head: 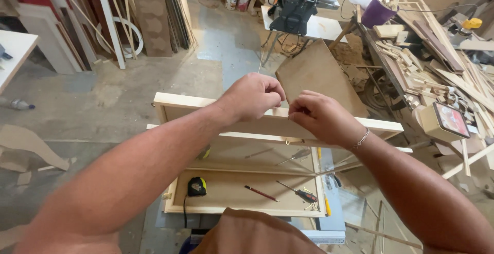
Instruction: Assembling and adjusting a wooden box using pliers and a screwdriver
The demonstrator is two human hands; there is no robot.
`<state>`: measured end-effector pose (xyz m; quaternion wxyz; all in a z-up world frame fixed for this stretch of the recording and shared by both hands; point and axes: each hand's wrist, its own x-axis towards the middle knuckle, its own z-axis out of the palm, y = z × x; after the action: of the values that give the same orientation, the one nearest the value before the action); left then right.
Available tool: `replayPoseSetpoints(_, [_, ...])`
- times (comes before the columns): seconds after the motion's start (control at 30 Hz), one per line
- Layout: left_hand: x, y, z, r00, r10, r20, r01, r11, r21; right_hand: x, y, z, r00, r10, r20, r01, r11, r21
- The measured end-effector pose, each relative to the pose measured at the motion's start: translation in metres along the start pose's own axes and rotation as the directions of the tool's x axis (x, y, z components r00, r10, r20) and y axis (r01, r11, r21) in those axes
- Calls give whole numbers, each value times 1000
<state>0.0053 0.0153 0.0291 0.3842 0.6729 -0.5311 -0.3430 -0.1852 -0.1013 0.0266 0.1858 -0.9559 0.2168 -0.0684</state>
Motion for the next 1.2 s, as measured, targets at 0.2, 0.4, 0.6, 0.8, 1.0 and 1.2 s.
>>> replayPoseSetpoints(0.2, [1,-1,0,1000,9,-5,-9,999,34,-1,-1,2,998,-45,-40,44,998,-38])
replayPoseSetpoints(0.4, [-3,3,2,996,64,61,-74,978,197,0,17,4,997,26,-70,-15,988,154])
replayPoseSetpoints(0.6, [-7,1,7,994,63,87,-88,944,319,3,7,5,998,-50,-35,52,995,80])
replayPoseSetpoints(0.8, [-11,5,9,997,53,61,-69,949,308,-1,-2,4,993,-12,-114,25,992,120])
replayPoseSetpoints(1.0, [-11,0,12,998,61,-34,-51,970,238,1,-16,17,950,50,-308,17,977,212])
replayPoseSetpoints(1.2, [-6,-14,18,990,78,-117,-53,978,201,-1,-29,17,919,72,-388,53,952,302])
